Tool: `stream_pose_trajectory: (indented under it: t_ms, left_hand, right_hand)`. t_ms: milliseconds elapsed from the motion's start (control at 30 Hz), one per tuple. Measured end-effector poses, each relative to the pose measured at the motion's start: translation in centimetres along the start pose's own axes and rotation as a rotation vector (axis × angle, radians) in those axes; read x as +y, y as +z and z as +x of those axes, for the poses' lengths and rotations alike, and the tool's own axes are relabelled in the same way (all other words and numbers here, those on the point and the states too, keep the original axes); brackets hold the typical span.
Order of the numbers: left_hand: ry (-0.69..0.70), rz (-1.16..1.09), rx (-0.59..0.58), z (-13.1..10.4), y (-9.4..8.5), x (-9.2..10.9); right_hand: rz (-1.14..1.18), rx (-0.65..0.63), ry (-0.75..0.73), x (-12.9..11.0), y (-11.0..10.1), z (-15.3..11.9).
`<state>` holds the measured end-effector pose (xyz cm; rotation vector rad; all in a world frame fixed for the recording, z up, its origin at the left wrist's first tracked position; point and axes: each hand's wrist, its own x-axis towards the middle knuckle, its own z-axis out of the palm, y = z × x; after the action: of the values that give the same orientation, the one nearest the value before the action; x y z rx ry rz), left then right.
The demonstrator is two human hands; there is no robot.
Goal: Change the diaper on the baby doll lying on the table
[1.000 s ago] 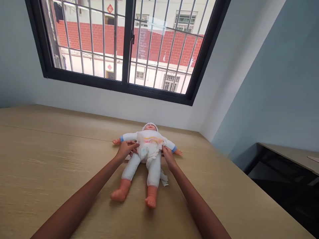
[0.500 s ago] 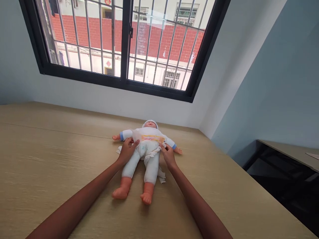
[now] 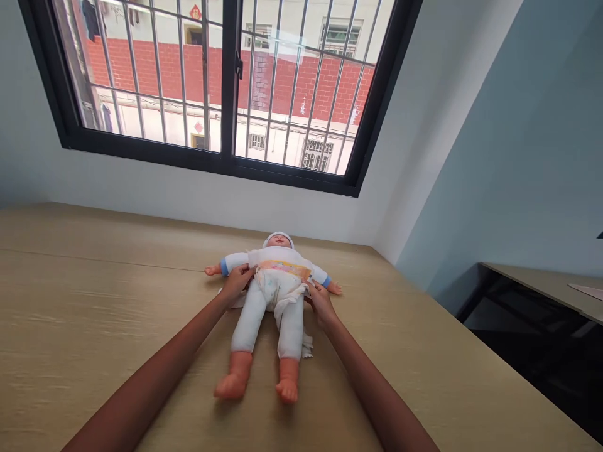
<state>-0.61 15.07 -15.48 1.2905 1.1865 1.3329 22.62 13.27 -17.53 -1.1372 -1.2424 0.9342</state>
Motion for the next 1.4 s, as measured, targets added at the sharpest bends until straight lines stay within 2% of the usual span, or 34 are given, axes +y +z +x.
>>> stream_pose_trajectory:
  t_ms: [133,200,267,400,500,600,667,767,867,933,1033,1100,1167,1267,1333,1400]
  left_hand:
    - [-0.067,0.039,0.034,-0.6,-0.2,-0.8]
    - [-0.075,0.057,0.08,-0.6,-0.3,-0.8]
    - [-0.06,0.072,0.147,-0.4,-0.3,-0.7]
    - [0.085,0.102,0.359,-0.1,-0.2,0.6]
    - [0.262,0.155,0.421,-0.6,0.3,2.1]
    - [0.391,0.234,0.29,-1.7,1.4,3.1]
    - [0.423,0.282,0.174,-2.4,2.3,3.3]
    - [0.404,0.342,0.057,-3.1,3.0,2.9]
    - [0.365,0.394,0.014,-3.1,3.0,2.4]
    - [0.351,0.423,0.01,-2.9,2.7,2.2]
    - [0.359,0.47,0.027,-2.8,2.6,2.4]
    - [0.393,0.51,0.039,-3.1,2.8,3.0]
    - [0.455,0.56,0.023,-3.9,3.4,3.9]
    - [0.579,0.663,-0.09,-5.3,4.7,5.6]
    - [0.654,0.74,-0.221,-6.1,5.8,6.6]
    - [0.712,0.81,-0.37,-6.6,7.0,7.1]
  right_hand:
    - [-0.169,0.121,-0.091,0.0,-0.4,0.0]
    - [-0.247,0.191,-0.176,-0.7,-0.7,-0.4]
    - [-0.307,0.205,-0.289,-1.8,-0.9,-1.0]
    - [-0.39,0.049,-0.462,-3.8,-0.8,-1.9]
    - [-0.426,-0.073,-0.458,-3.8,-0.3,-2.2]
    - [-0.426,-0.141,-0.398,-2.7,0.2,-2.2]
    - [-0.407,-0.16,-0.359,-2.1,0.4,-2.2]
    - [-0.371,-0.176,-0.313,-1.6,0.7,-2.0]
    - [-0.344,-0.219,-0.267,-2.0,0.3,-1.2]
    - [-0.337,-0.268,-0.227,-2.5,-0.9,-0.6]
    - [-0.375,-0.363,-0.145,-3.5,-4.1,0.0]
    - [-0.44,-0.476,-0.08,-3.8,-6.3,-0.4]
    - [-0.51,-0.632,-0.027,-3.8,-7.4,-1.5]
    - [-0.579,-0.792,-0.013,-3.2,-6.8,-3.3]
    - [-0.594,-0.802,-0.042,-2.6,-5.6,-4.0]
    - [-0.59,-0.748,-0.072,-2.1,-4.7,-3.9]
